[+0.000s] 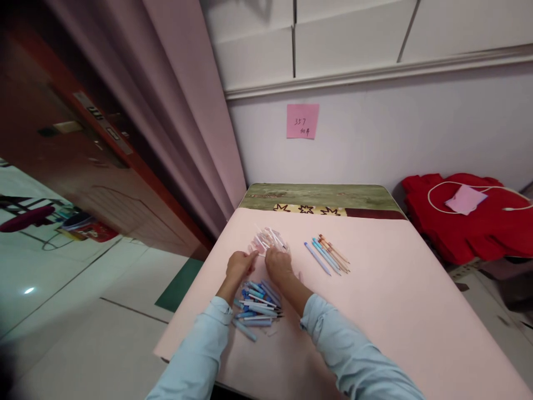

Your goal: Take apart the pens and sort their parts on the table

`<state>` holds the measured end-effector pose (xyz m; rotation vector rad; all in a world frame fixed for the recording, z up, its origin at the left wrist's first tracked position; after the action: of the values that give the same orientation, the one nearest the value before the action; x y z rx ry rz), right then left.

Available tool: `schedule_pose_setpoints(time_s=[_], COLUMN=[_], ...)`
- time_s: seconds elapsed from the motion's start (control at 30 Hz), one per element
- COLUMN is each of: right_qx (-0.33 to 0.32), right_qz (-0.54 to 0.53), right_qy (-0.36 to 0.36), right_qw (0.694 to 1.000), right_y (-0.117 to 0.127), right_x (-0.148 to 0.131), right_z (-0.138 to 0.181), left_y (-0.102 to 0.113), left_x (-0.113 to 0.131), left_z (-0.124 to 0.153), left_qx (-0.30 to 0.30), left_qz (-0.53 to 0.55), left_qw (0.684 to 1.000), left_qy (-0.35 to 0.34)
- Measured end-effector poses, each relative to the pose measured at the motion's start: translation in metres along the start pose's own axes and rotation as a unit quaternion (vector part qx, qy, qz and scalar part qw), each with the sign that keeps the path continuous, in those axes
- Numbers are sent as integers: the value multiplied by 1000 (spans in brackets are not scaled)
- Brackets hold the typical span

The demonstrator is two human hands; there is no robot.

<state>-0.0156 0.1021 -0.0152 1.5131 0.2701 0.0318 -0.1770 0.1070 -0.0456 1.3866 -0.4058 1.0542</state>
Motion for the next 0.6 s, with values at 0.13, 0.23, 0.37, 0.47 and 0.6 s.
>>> schedule_pose_setpoints(time_s=[0.13,0.23,0.37,0.47,0.6], right_qx=[12,25,60,101,82], right_qz=[-3,-9,-39,-109,-206], right_qy=[12,18,-5,-49,-175], right_qw=[1000,999,997,988,959], right_y=[6,13,32,48,45], right_x=[4,5,10,32,101], right_z=[9,10,4,10,39], left_y=[-5,0,6,1,-11], left_x=[5,9,11,7,2], left_z=[3,3,5,6,8], left_qx=[-7,24,66,68,61], left_qz=[-23,-39,-24,26,120], left_qw=[999,998,996,997,990], left_qy=[-21,-39,-46,-38,-35])
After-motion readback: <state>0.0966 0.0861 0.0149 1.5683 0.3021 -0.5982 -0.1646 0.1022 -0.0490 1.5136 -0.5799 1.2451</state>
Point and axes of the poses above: each hand's wrist, its own z-axis away from the middle knuckle, its own y-axis out of the back of the hand, x = y × z, the point moved 10 cm from there along -z, towards the middle knuckle, and after that the axes turned 8 degrees about -y, right-handed, at the moved point
